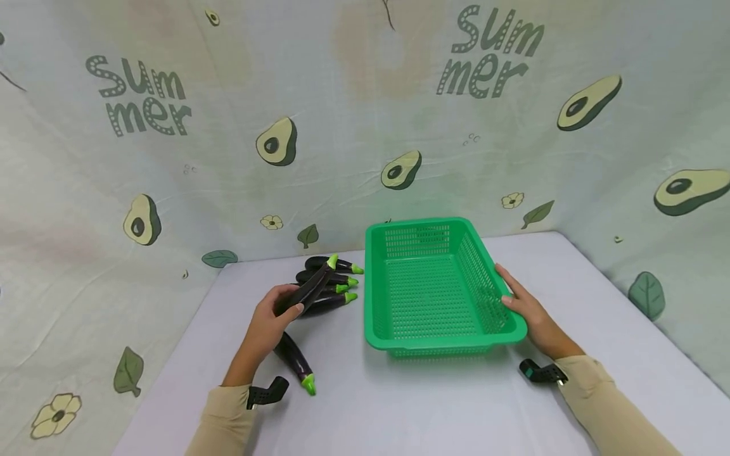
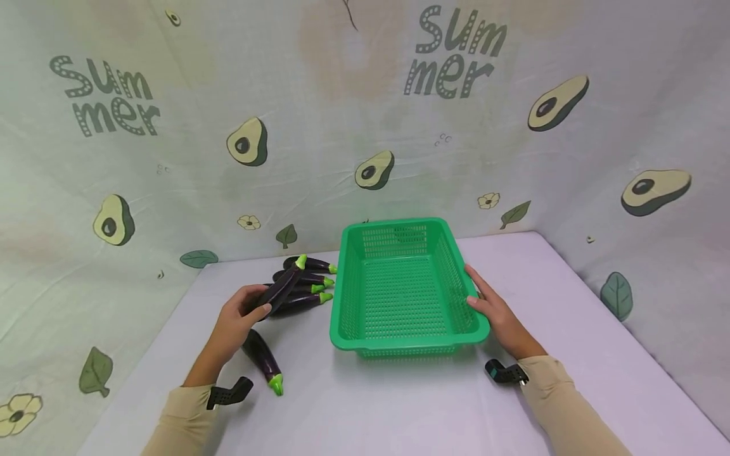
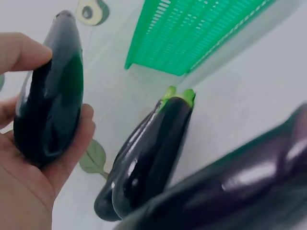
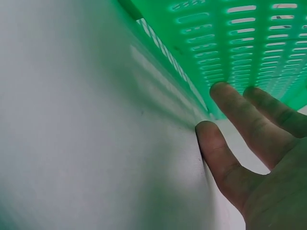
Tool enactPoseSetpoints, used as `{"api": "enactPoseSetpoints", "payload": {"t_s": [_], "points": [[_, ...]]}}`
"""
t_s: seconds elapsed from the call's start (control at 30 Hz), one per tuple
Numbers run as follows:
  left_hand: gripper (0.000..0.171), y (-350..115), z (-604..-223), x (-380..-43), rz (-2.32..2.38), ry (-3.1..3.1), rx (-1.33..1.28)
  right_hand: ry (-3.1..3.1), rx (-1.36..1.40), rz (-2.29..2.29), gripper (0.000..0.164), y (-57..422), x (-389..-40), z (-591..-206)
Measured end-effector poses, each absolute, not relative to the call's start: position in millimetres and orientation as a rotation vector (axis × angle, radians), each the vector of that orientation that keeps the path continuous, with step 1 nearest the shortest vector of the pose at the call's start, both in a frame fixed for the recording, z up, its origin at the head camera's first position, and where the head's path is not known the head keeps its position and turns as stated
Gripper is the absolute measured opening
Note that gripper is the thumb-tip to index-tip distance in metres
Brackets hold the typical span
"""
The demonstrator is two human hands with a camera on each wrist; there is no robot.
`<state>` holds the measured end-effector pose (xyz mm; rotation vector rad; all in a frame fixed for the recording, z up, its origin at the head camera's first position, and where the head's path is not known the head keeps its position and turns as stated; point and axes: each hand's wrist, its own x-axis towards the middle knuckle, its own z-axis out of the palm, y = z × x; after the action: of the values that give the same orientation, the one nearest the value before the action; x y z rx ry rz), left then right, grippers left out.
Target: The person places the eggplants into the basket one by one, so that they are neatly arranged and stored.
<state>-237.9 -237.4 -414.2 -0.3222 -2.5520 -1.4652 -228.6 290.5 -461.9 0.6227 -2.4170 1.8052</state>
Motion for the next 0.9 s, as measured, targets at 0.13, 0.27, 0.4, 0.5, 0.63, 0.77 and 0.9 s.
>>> {"api": "enactPoseSetpoints", "payload": {"t_s": [0.13, 0.27, 0.4, 0.5, 0.63, 0.77, 0.9], "points": [[0.053, -232, -407, -244, -1.407, -2.594, -0.335, -2.416, 0.630, 1.797, 0.061, 291, -228, -462], [0.056, -232, -401, -249, -1.303, -2.634, -0.352, -2.423, 0.621, 1.804, 0.060, 291, -228, -462], [0.053, -229, -398, -254, -1.248, -2.641, -0.362, -2.429, 0.609, 1.812, 0.059, 291, -227, -463], [0.051, -224, -395, -256, -1.230, -2.654, -0.334, -2.432, 0.602, 1.817, 0.058, 291, -227, -463], [0.051, -217, -391, -259, -1.213, -2.670, -0.308, -2.437, 0.589, 1.822, 0.058, 292, -227, -463], [0.051, -211, -385, -262, -1.227, -2.660, -0.315, -2.443, 0.593, 1.820, 0.058, 293, -228, -463], [0.051, -205, -379, -266, -1.278, -2.640, -0.338, -2.446, 0.600, 1.813, 0.058, 293, -229, -463]]}}
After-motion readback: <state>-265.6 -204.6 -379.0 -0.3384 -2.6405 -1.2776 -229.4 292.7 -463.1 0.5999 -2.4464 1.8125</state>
